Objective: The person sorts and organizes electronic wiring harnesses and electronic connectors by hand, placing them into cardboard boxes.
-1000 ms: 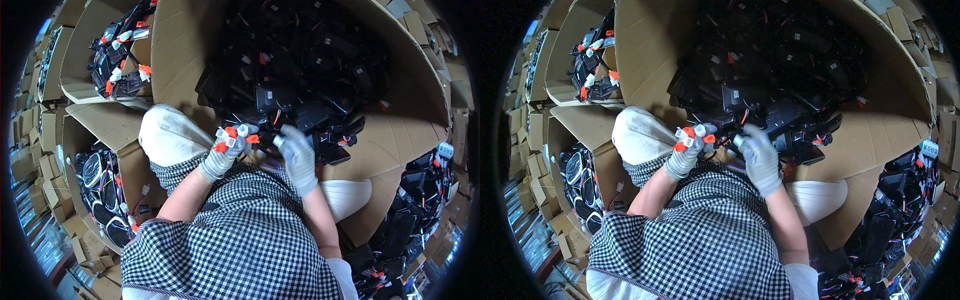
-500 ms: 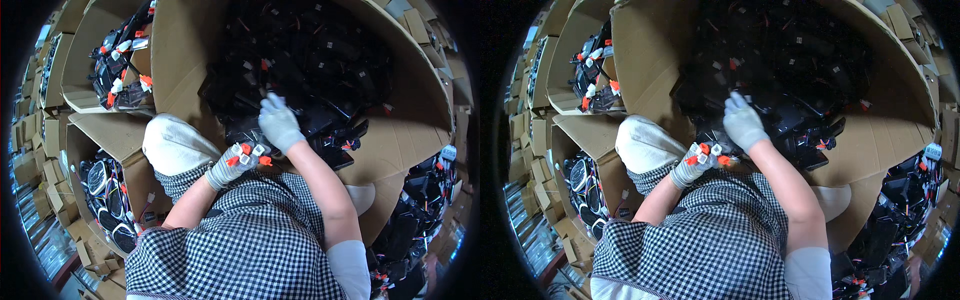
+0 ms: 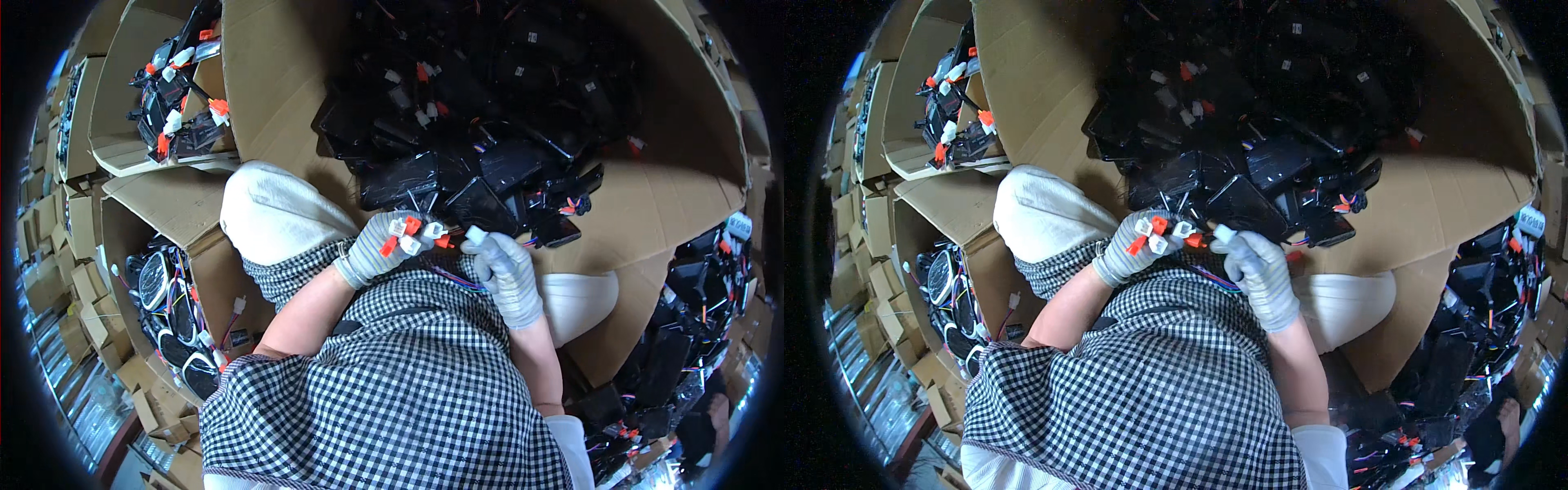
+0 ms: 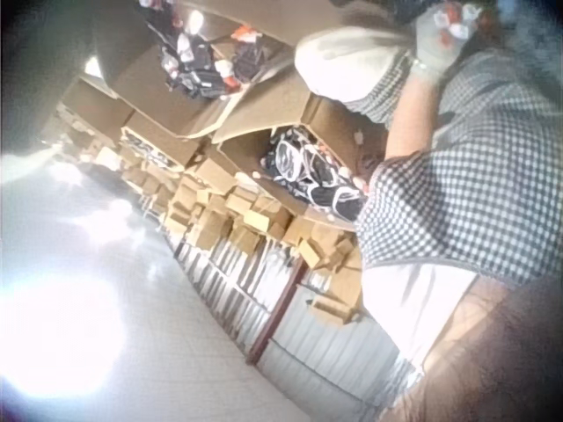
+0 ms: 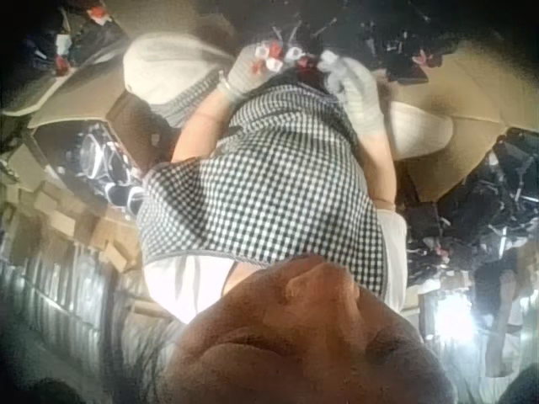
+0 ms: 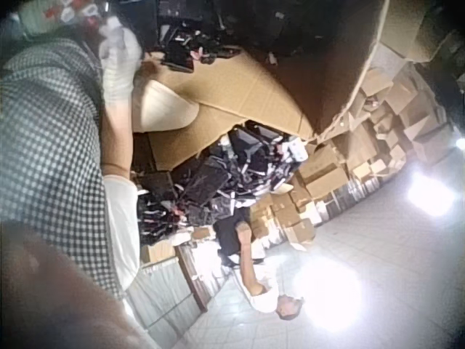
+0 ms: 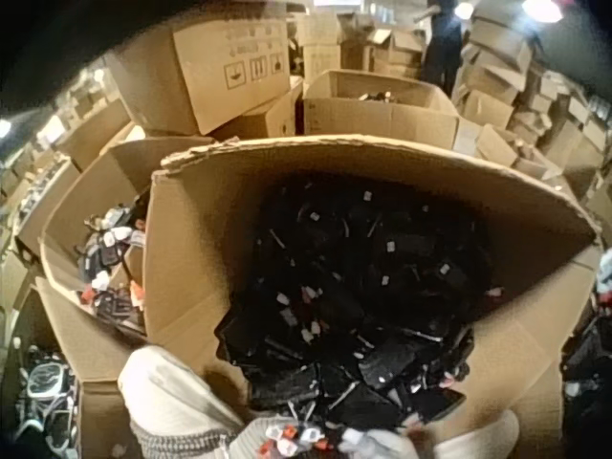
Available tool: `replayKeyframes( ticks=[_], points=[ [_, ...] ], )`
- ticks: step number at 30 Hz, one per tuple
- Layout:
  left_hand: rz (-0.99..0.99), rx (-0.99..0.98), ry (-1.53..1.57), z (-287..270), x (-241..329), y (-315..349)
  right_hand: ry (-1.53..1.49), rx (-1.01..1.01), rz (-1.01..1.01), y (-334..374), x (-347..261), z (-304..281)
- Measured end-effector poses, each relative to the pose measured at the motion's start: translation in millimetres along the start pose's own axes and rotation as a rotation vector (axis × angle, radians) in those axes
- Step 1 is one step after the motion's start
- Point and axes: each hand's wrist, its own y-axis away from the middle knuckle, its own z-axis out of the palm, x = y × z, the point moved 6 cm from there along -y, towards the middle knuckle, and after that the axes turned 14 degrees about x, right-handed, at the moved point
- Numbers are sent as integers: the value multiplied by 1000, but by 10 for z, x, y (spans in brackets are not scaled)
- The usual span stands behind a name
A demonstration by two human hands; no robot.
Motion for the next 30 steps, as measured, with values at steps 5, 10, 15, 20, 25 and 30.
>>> replayKeyframes(
  ticks=[5,10,15,20,25,30],
  points=[
    [119,144,71,-2,-58,18,-52,-57,57,-96,119,176],
    [41,57,78,52,-51,32,346,151,-568,-144,17,147],
    [-105,-234,67,184,-108,69,1149,17,-915,-51,27,170],
    [24,-258,207,263,-195,151,1253,-284,-770,12,135,111],
    [41,-332,269,286,-93,116,840,-245,-581,-15,593,94],
    [-80,-398,152,325,-182,157,753,-163,-530,-33,687,63]
  ],
)
